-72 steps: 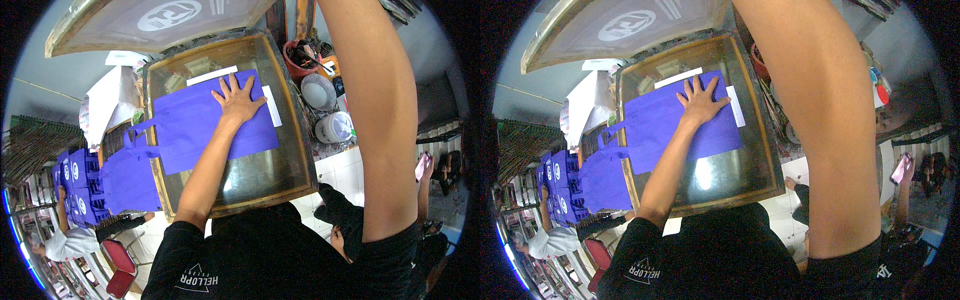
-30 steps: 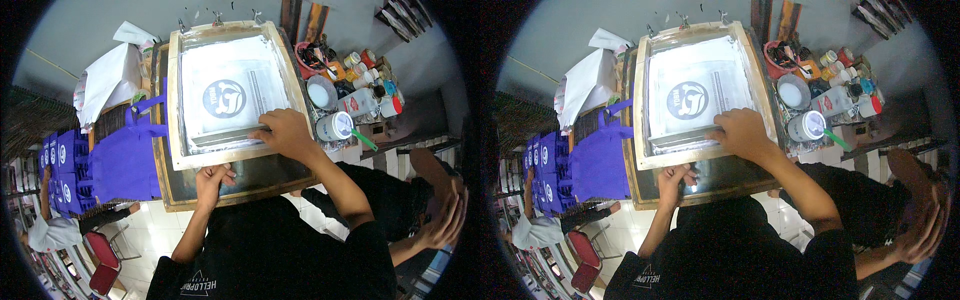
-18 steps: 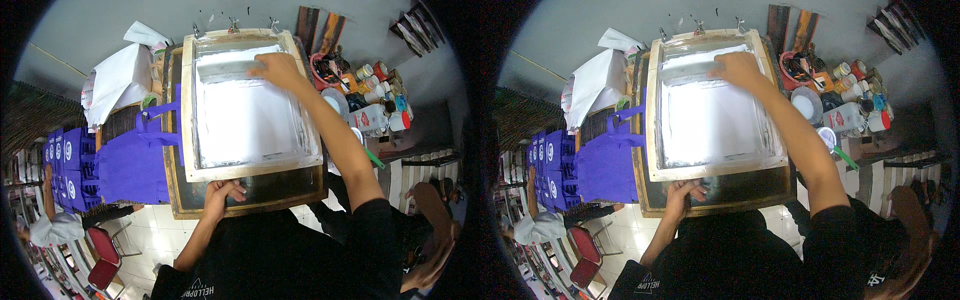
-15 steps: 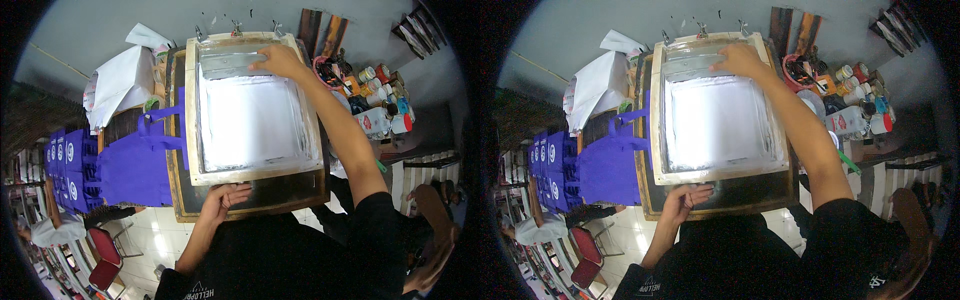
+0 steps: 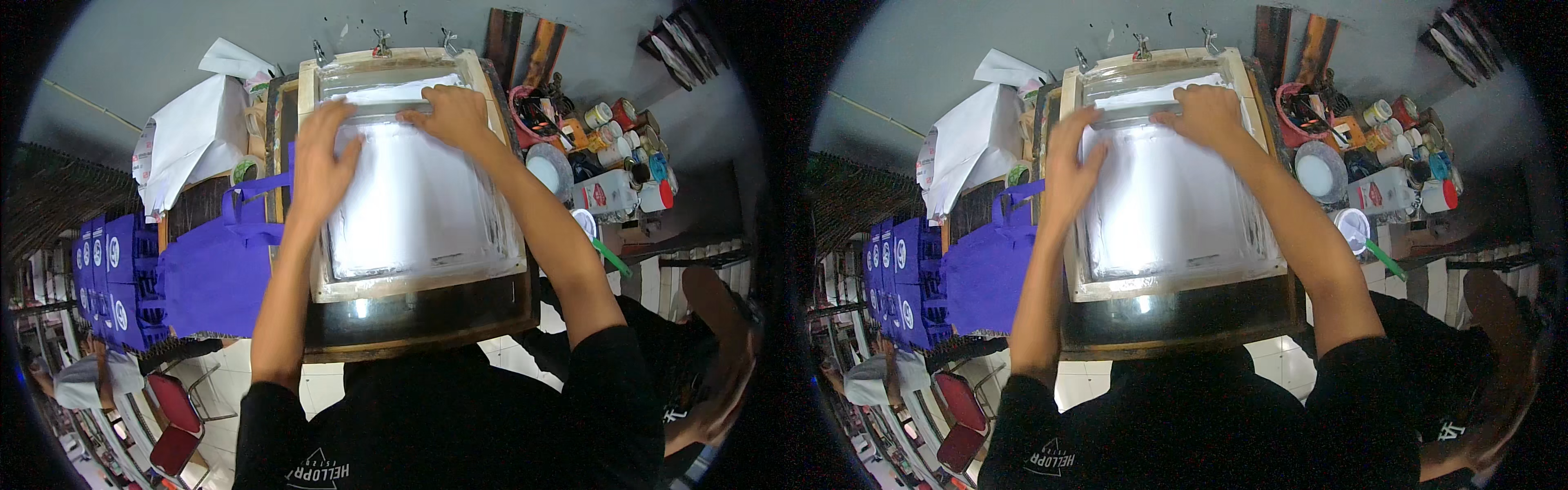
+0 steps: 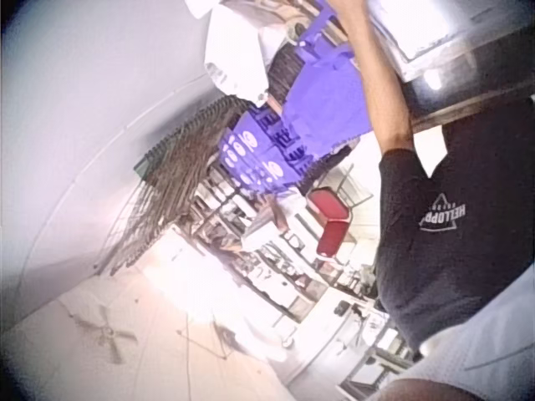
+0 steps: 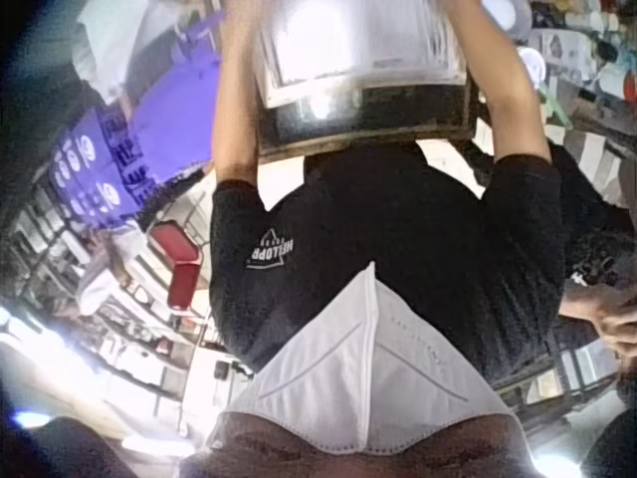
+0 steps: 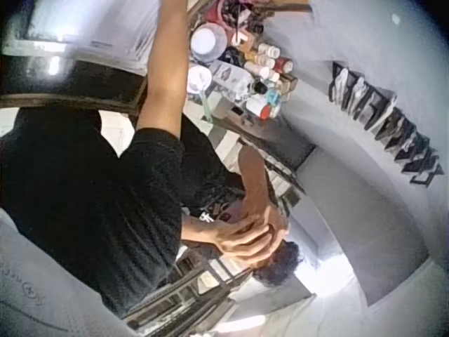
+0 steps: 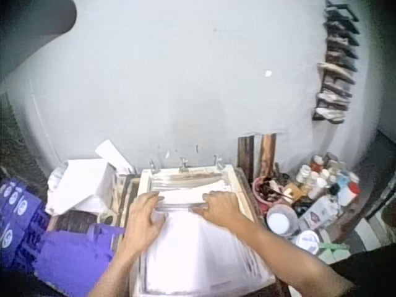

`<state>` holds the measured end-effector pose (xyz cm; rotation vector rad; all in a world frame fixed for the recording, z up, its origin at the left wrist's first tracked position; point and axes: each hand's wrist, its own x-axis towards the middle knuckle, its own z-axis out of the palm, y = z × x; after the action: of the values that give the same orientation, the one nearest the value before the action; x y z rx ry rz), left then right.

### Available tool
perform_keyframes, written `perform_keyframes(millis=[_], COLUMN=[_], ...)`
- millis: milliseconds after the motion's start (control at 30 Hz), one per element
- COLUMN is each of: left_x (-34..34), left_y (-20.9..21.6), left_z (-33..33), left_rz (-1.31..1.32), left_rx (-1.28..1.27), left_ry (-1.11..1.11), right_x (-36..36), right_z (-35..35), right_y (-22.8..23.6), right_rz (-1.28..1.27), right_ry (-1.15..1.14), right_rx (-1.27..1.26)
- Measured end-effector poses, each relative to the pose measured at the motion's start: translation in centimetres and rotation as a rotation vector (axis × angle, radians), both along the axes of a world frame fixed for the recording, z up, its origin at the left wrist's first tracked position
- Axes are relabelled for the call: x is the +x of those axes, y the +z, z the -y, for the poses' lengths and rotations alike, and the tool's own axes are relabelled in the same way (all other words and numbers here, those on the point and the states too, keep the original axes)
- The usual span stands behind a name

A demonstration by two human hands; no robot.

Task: The person performs screen printing on blue tote bags by placing each bag onto a printing table and using a squeegee to apply white ink through a screen frame.

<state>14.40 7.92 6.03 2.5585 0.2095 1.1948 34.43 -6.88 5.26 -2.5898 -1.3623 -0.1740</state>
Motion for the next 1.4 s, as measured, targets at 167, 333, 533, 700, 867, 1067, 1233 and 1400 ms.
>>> perform_keyframes(millis=[167,333,533,700,867,1067,1233,1400], left_x=[1.7,-1.2,-5.8,-10.4,-13.5,-17.8,-19.5,-15.4], left_y=[-0.2,0.1,0.5,0.3,-0.3,-4.7,-5.6,-2.0], left_z=[-2.1,0.2,3.9,7.1,9.7,8.9,8.6,11.6], left_rz=[-0.454,-0.506,-0.494,-0.483,-0.427,-0.36,-0.262,0.396], left_rx=[-0.401,-0.465,-0.479,-0.396,-0.358,-0.23,-0.053,-0.866], left_ry=[-0.003,0.011,0.0,-0.032,-0.036,-0.075,0.083,0.072], right_x=[-1.8,-4.7,-9.0,-13.5,-16.6,-17.3,-16.5,-15.2], right_z=[2.5,5.2,8.8,12.4,14.6,15.9,16.8,16.1], right_y=[-1.0,-1.2,-1.3,-1.2,-2.5,-3.0,-1.2,6.0], right_rz=[0.05,0.033,0.016,-0.047,0.033,0.054,-0.005,0.221], right_ry=[0.033,0.045,0.084,0.091,0.132,0.197,0.237,0.238], right_rx=[0.032,0.02,0.049,0.048,0.135,0.249,0.335,0.509])
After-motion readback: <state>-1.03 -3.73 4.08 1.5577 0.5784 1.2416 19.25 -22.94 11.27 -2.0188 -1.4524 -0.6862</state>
